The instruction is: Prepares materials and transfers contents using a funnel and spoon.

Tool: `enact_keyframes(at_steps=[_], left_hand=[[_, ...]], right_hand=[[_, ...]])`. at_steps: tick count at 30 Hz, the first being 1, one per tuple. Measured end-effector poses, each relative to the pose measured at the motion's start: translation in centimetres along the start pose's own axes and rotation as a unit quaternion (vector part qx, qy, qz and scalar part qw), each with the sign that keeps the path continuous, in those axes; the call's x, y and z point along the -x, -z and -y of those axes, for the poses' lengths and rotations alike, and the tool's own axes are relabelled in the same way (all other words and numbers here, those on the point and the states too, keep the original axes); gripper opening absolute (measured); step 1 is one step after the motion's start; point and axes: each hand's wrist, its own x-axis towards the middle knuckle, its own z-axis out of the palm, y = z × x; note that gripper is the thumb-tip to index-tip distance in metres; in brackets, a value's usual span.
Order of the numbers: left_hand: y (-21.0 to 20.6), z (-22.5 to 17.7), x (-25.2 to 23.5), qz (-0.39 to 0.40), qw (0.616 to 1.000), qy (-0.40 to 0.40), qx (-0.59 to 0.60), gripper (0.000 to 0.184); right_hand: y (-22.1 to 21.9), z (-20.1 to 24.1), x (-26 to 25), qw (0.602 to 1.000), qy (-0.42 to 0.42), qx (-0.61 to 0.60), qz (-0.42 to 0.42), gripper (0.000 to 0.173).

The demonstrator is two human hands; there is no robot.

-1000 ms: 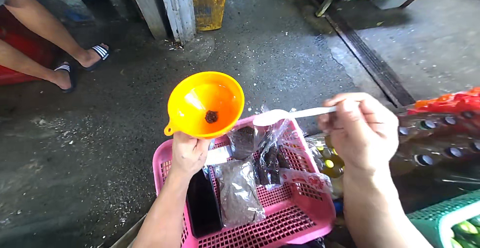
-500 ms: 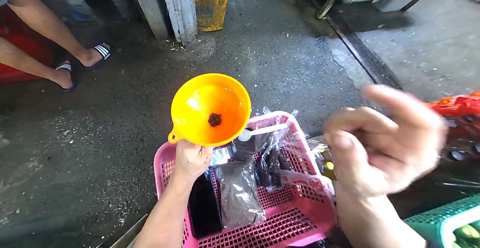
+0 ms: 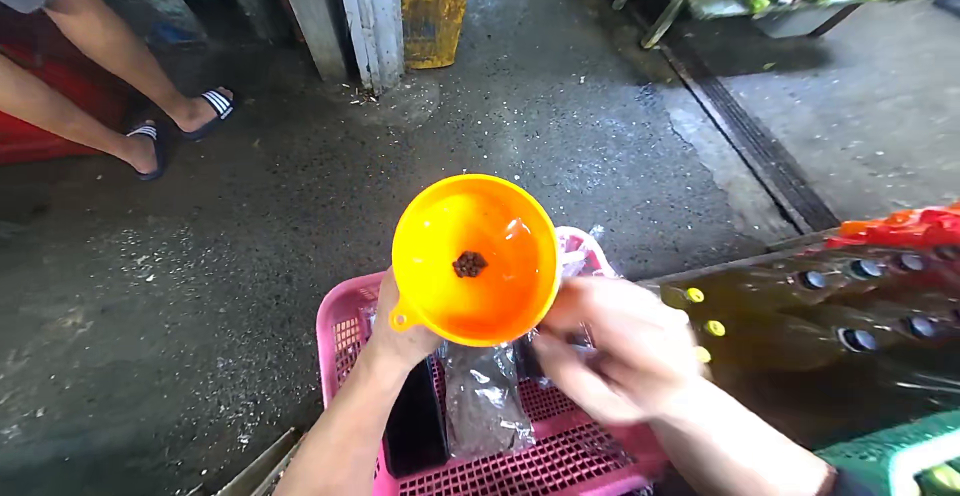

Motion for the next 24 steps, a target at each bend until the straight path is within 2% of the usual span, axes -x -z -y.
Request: enact_keyframes(at_steps=[1, 2, 3, 5, 6, 7, 8, 10, 11, 12, 15, 16, 17, 18, 19, 20, 22, 24], left_hand=[[-0.1, 0.3, 0.0, -0.005, 1.000, 0.007, 0.019, 0.028], [-0.1, 0.5, 0.0, -0.007, 1.000, 0.004, 0.017, 0.027], [0.0, 0.6, -0.1, -0.007, 1.000, -0.012, -0.014, 0.024], [0.4, 0.1, -0.1, -0.014, 0.998, -0.022, -0.062, 0.020], [0.6, -0.4, 0.1, -0.012, 0.999, -0.012, -0.051, 0.019], [0.7, -0.7, 0.1, -0.005, 0.999, -0.002, -0.032, 0.020], [0.6, -0.8, 0.2, 0.000, 1.000, 0.001, -0.019, 0.022], [0.2, -0.2, 0.4, -0.001, 1.000, 0.002, 0.013, 0.025], [0.1, 0.2, 0.3, -0.003, 1.000, -0.006, 0.009, 0.023], [0.2, 0.6, -0.1, -0.005, 0.999, -0.029, -0.022, 0.019], [0.5, -0.2, -0.3, -0.012, 0.995, -0.030, -0.090, 0.017], [0.6, -0.3, -0.3, -0.009, 0.996, -0.026, -0.090, 0.017], [0.5, -0.2, -0.1, -0.005, 0.996, -0.028, -0.088, 0.019], [0.4, 0.0, 0.0, -0.002, 0.997, -0.029, -0.077, 0.019], [0.3, 0.3, -0.1, 0.000, 0.997, -0.027, -0.068, 0.018], [0.3, 0.5, -0.3, 0.001, 0.998, -0.025, -0.060, 0.015], [0.6, 0.7, -0.8, -0.004, 0.997, -0.028, -0.076, 0.014], [0.9, 0.3, -0.5, -0.006, 0.994, -0.029, -0.103, 0.016]], right_hand=[[-0.4, -0.7, 0.0, 0.999, 0.000, 0.027, 0.035, 0.039], [-0.6, -1.0, 0.1, 0.998, 0.004, 0.034, 0.047, 0.044], [-0.4, -0.6, 0.2, 0.999, 0.007, 0.024, 0.038, 0.043], [0.7, 1.0, 0.3, 0.999, 0.016, -0.028, 0.006, 0.018], [1.1, 1.6, 0.3, 0.999, 0.008, -0.053, 0.000, 0.010], [1.1, 1.7, 0.1, 0.998, -0.002, -0.064, -0.003, 0.015], [0.6, 1.2, 0.0, 0.999, -0.004, -0.051, -0.002, 0.013], [-0.6, -0.5, -0.1, 0.999, -0.002, 0.011, 0.032, 0.037], [-0.8, -0.9, -0.1, 0.999, -0.003, 0.020, 0.033, 0.043], [-0.6, -0.6, -0.1, 1.000, -0.001, 0.014, 0.015, 0.041], [1.0, 1.7, 0.2, 0.998, -0.017, -0.061, -0.023, 0.010], [1.0, 1.8, 0.1, 0.997, -0.029, -0.065, -0.017, 0.016], [0.4, 1.2, 0.0, 0.998, -0.030, -0.046, -0.008, 0.012], [-0.3, 0.3, -0.1, 0.999, -0.028, -0.014, 0.014, 0.019], [-1.0, -0.7, -0.1, 0.999, -0.029, 0.008, 0.034, 0.034], [-1.3, -1.0, -0.1, 0.999, -0.028, 0.012, 0.029, 0.041], [-0.7, -0.1, -0.3, 1.000, -0.006, -0.006, -0.026, 0.038], [0.2, 1.2, -0.3, 0.998, 0.007, -0.034, -0.045, 0.024]])
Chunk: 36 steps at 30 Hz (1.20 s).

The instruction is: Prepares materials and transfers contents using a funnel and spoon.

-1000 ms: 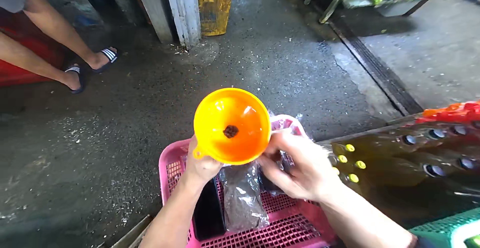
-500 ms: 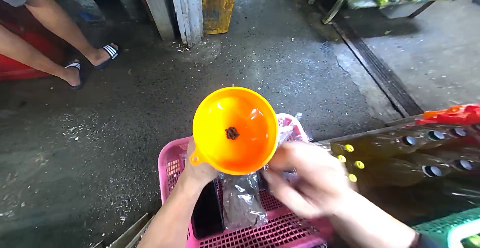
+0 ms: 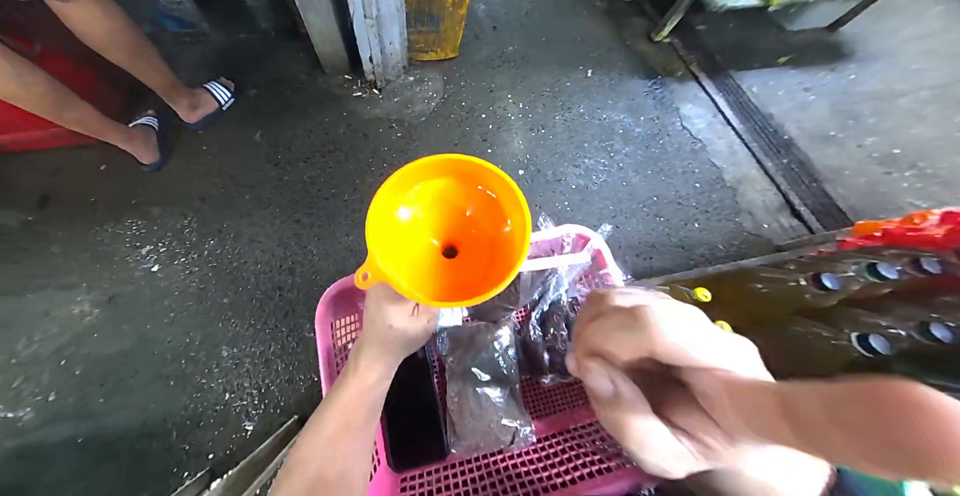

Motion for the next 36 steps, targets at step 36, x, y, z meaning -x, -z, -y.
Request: enact_keyframes(at_steps=[36], left_hand=[[0.7, 0.6, -0.9, 0.039, 0.982, 0.046, 0.180, 0.024]], right_hand=[[-6.6, -5.5, 1.3, 0.905, -0.284, -0.257, 0.184, 0.073]])
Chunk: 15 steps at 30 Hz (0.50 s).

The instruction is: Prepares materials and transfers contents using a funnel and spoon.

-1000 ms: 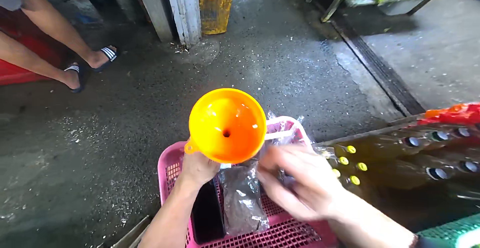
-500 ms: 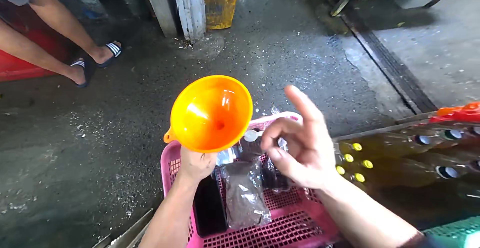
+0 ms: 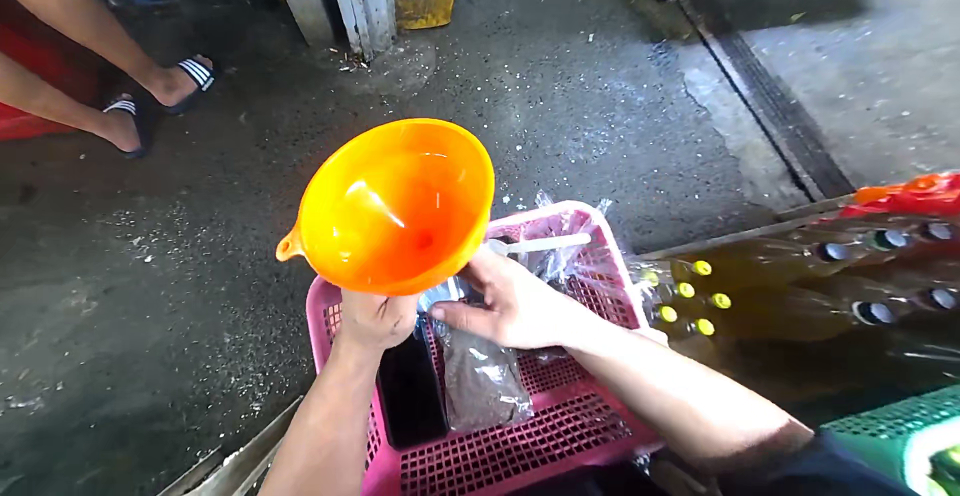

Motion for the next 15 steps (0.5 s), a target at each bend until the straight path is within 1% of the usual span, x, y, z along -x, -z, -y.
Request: enact_keyframes(at_steps=[2, 3, 5, 6, 7, 9, 12, 15], left_hand=[[-0.1, 0.0, -0.1, -0.022, 1.000, 0.006, -0.019, 0.026], [-0.1, -0.1, -0.3, -0.034, 0.999, 0.004, -0.026, 0.026], [0.1, -0.2, -0.7, -0.056, 0.998, -0.004, -0.033, 0.025], [0.1, -0.2, -0.9, -0.064, 0.997, -0.006, -0.034, 0.025], [0.3, -0.2, -1.2, -0.068, 0.997, -0.006, -0.036, 0.026], [0.6, 0.2, -1.6, -0.075, 0.996, -0.005, -0.049, 0.029], [1.1, 0.9, -2.1, -0.088, 0.994, -0.002, -0.067, 0.028], [1.6, 1.3, -2.4, -0.105, 0.993, 0.013, -0.059, 0.027]], right_hand=[[-0.4, -0.6, -0.1, 1.000, -0.010, -0.027, -0.002, 0.067], [-0.5, -1.0, 0.0, 0.999, -0.021, -0.043, 0.003, 0.059], [-0.8, -2.0, 0.4, 0.996, -0.066, -0.057, 0.026, 0.039], [-1.0, -2.4, 0.7, 0.993, -0.093, -0.063, 0.046, 0.032], [-1.3, -2.6, 1.0, 0.988, -0.116, -0.073, 0.065, 0.030], [-1.5, -2.7, 1.4, 0.977, -0.140, -0.122, 0.101, 0.031], [-1.5, -2.6, 1.8, 0.938, -0.162, -0.268, 0.152, 0.039], [-1.5, -2.6, 2.0, 0.906, -0.167, -0.344, 0.180, 0.046]])
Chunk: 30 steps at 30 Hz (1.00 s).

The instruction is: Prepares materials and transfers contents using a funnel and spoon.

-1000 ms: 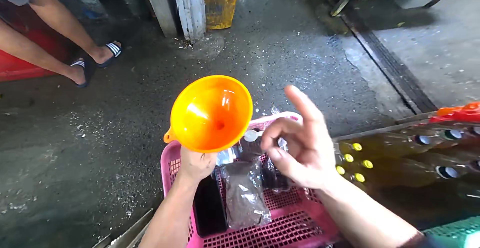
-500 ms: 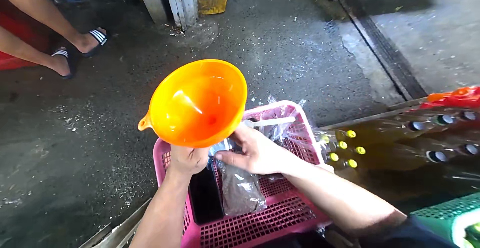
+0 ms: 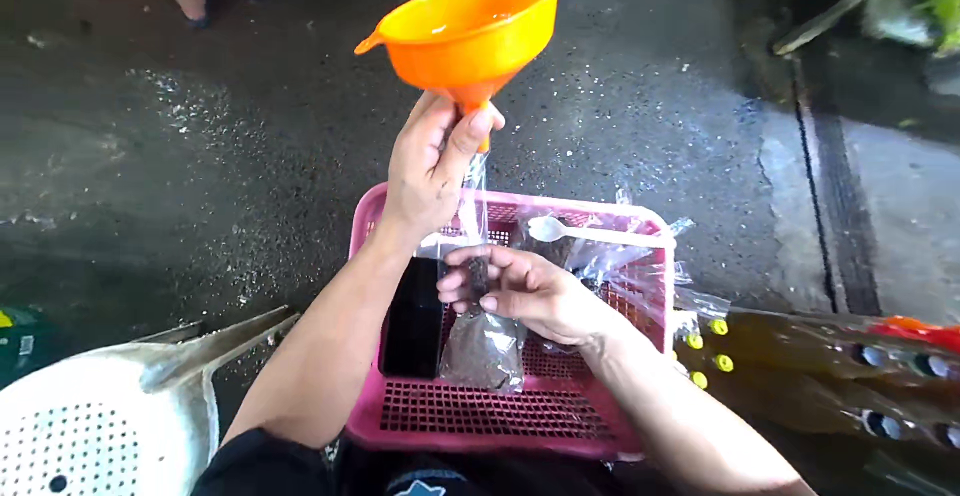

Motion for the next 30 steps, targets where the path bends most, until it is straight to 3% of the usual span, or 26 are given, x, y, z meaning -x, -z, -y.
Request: enact_keyframes(at_steps=[6, 10, 15, 16, 18, 19, 20, 22, 23, 25, 27, 30], left_hand=[[0.1, 0.1, 0.0, -0.009, 1.000, 0.007, 0.015, 0.025], [-0.2, -0.1, 0.1, 0.027, 0.998, 0.005, 0.063, 0.026], [-0.3, -0.8, 1.8, 0.074, 0.996, -0.001, 0.055, 0.026], [-0.1, -1.8, 2.4, 0.065, 0.997, 0.017, 0.029, 0.022], [0.2, -5.3, 3.1, 0.057, 0.980, 0.185, 0.047, 0.021], [0.4, -4.9, 3.5, 0.093, 0.968, 0.212, 0.091, 0.028], [0.1, -4.0, 3.6, 0.131, 0.971, 0.170, 0.102, 0.030], [-0.4, -2.1, 3.4, 0.177, 0.984, -0.032, 0.008, 0.036], [-0.6, -1.9, 3.1, 0.179, 0.979, -0.090, -0.028, 0.034], [-0.7, -2.0, 2.8, 0.175, 0.976, -0.120, -0.048, 0.029], [-0.6, -2.2, 3.0, 0.176, 0.981, -0.079, -0.022, 0.031], [-0.4, -3.4, 4.1, 0.126, 0.979, 0.110, 0.120, 0.041]], right_hand=[[0.0, -0.4, 0.4, 1.000, -0.001, -0.011, 0.007, 0.050], [-0.2, 0.0, 0.4, 0.990, 0.000, 0.133, -0.042, 0.049], [-0.5, -0.2, 0.4, 0.951, 0.000, 0.279, -0.135, 0.028], [-0.5, -0.1, 0.3, 0.942, 0.008, 0.302, -0.146, 0.025], [-0.9, 1.0, 0.6, 0.922, -0.008, 0.342, -0.179, 0.025], [-1.3, 2.0, 0.8, 0.915, -0.047, 0.350, -0.194, 0.029], [-1.7, 3.0, 1.0, 0.911, -0.084, 0.349, -0.205, 0.036], [-1.6, 3.1, 1.4, 0.904, -0.111, 0.351, -0.218, 0.044], [-1.5, 2.8, 1.6, 0.902, -0.110, 0.357, -0.218, 0.045], [-1.4, 2.7, 1.6, 0.899, -0.118, 0.369, -0.203, 0.045], [-1.5, 2.8, 1.5, 0.904, -0.102, 0.366, -0.198, 0.043], [-1.7, 1.9, 1.3, 0.920, 0.027, 0.319, -0.225, 0.026]])
